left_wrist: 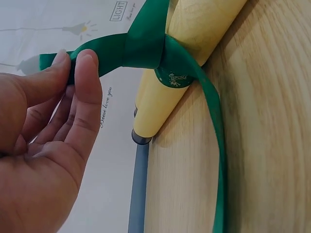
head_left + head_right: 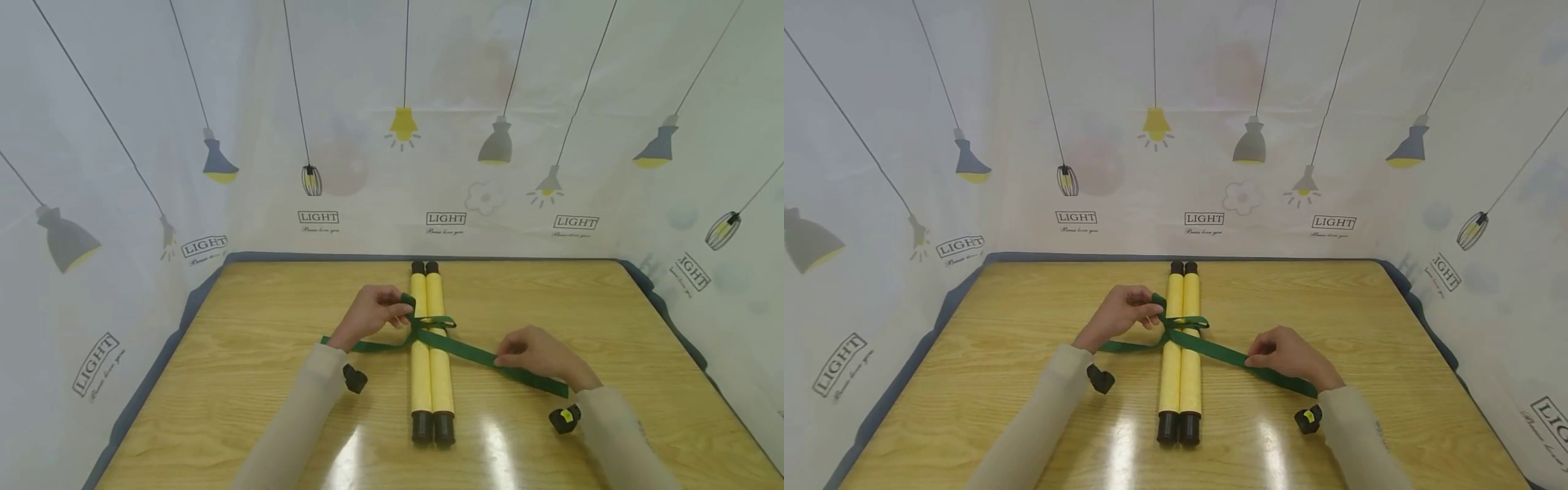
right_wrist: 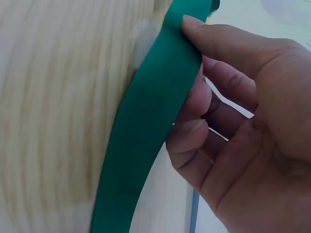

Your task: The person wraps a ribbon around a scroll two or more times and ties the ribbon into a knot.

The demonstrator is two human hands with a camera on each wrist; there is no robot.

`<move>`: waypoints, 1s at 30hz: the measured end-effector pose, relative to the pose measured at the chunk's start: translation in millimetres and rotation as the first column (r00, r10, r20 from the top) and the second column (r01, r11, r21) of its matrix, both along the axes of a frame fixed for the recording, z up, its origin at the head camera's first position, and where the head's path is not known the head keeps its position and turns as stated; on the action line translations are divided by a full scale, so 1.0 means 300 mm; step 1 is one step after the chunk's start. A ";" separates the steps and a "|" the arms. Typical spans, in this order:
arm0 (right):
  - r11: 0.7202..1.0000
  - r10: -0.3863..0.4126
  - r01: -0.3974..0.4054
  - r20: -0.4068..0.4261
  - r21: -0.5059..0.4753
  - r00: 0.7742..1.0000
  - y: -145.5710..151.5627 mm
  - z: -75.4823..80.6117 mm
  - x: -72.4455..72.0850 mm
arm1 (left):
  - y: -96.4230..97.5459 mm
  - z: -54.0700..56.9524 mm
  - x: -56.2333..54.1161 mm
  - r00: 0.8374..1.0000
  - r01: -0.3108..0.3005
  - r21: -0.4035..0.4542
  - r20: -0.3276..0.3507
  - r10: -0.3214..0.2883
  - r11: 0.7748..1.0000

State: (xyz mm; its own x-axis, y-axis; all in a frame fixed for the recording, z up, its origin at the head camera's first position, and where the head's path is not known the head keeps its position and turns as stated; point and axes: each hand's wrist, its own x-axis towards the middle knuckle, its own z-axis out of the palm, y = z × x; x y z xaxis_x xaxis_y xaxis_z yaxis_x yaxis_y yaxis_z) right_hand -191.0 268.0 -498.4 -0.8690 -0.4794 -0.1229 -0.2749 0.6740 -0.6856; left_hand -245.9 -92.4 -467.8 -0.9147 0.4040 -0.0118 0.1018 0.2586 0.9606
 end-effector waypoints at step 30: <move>0.999 0.010 -0.017 -0.207 -0.035 0.978 -0.302 0.104 -0.065 | 0.016 0.008 0.013 1.000 0.006 -0.039 -0.026 -0.007 0.999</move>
